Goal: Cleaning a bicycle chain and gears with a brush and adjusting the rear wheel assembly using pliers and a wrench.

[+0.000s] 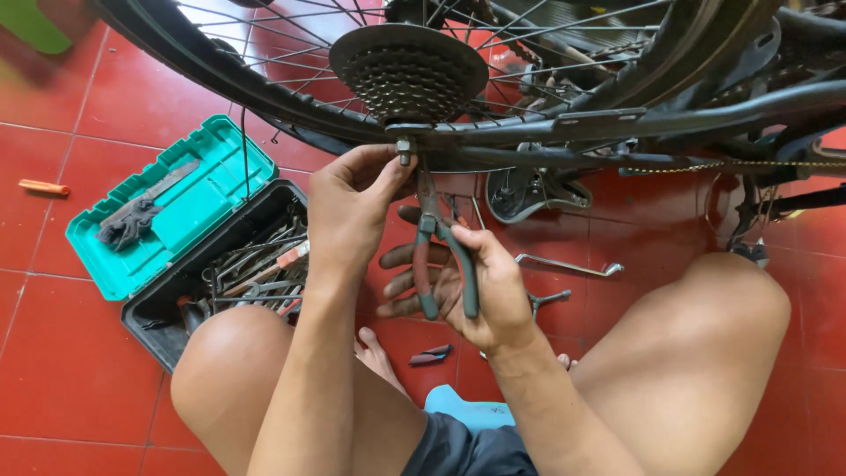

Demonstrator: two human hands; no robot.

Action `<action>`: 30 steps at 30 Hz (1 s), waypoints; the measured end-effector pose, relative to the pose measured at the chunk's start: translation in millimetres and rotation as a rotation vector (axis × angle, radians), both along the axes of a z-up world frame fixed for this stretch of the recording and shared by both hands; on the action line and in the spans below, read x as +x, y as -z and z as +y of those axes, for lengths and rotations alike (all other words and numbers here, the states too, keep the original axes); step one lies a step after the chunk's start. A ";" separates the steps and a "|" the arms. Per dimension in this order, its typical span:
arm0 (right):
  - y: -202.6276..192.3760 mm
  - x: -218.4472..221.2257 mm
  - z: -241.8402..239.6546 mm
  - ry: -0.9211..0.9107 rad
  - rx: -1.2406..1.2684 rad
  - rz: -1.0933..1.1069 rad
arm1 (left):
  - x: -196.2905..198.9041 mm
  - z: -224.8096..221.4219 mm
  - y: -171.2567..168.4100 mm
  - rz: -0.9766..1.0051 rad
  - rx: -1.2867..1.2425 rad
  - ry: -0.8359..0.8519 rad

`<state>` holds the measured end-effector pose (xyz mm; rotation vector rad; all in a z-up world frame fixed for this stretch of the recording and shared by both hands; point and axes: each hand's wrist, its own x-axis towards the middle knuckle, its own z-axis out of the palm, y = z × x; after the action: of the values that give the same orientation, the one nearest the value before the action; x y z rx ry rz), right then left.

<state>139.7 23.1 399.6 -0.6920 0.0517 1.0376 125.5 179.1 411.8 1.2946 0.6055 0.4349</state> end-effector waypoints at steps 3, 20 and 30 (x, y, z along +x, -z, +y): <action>-7.6 -2.8 5.1 0.041 -0.039 0.103 | 1.9 -0.4 3.5 0.008 0.023 -0.004; -8.2 -0.4 7.3 0.142 -0.233 -0.296 | -0.5 -9.7 4.5 -0.056 -0.002 -0.081; -10.0 3.6 3.9 0.133 -0.211 -0.320 | -0.7 -15.7 -1.6 -0.076 -0.005 -0.128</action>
<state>143.3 26.9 409.6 -1.0265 -0.0709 0.7902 124.8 163.4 413.4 1.2330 0.6272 0.5855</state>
